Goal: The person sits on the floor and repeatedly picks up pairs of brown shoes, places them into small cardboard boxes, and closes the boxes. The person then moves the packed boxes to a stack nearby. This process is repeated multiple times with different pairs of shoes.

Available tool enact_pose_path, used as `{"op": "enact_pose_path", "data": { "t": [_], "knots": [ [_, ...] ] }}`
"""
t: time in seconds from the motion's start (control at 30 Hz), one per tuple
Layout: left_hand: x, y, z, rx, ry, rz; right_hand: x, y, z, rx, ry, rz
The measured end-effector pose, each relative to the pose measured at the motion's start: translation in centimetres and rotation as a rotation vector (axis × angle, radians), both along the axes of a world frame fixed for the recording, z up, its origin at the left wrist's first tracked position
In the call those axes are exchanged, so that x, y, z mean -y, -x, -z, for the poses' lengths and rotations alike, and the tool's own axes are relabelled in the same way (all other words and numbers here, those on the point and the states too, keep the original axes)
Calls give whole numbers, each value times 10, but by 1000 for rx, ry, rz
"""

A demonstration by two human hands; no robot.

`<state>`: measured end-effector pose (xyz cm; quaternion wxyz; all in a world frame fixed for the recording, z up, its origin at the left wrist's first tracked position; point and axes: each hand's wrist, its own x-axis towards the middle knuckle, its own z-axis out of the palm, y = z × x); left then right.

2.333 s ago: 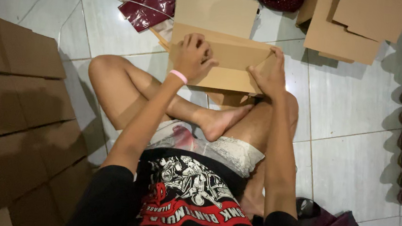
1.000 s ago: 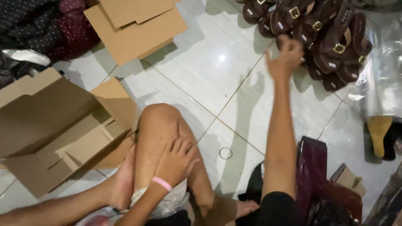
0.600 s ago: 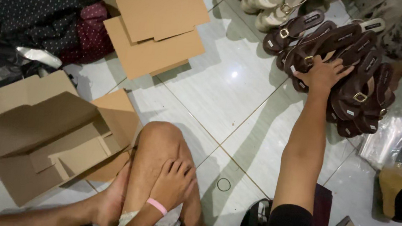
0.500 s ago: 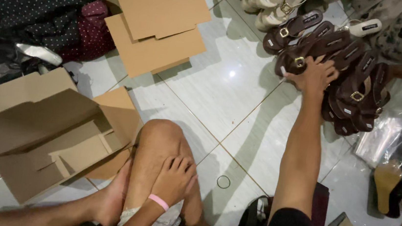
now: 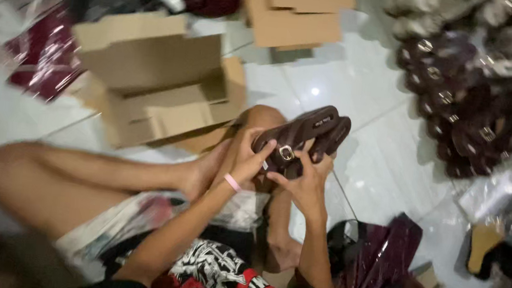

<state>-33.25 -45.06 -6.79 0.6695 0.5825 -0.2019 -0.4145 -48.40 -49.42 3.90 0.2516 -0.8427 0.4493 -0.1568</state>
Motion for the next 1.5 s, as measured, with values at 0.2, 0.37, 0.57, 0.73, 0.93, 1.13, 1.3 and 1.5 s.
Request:
{"op": "enact_pose_path", "data": {
  "t": [0.2, 0.37, 0.57, 0.73, 0.93, 1.13, 1.3, 1.5],
  "knots": [
    [-101, -109, -42, -153, 297, 148, -33, -2, -40, -20, -44, -232],
    [-159, -192, -78, 263, 163, 79, -35, 15, -70, 35, -603, -532],
    [-176, -176, -34, 130, 309, 393, -81, -43, -42, 35, -663, -952],
    [-199, -153, -4, 90, 380, 669, -101, -63, -59, -233, -478, -893],
    [-215, -168, -23, 217, 345, 734, -121, -68, -86, -174, -81, -889],
    [-231, -177, -35, 62, 287, 662, -124, -68, -91, -342, -82, -781],
    [-237, -177, -26, 57, 365, 683, -117, -71, -79, -472, -126, -643],
    [-237, -168, -55, 232, 310, 755, -105, -92, -66, -621, -135, -853]
  ]
}}
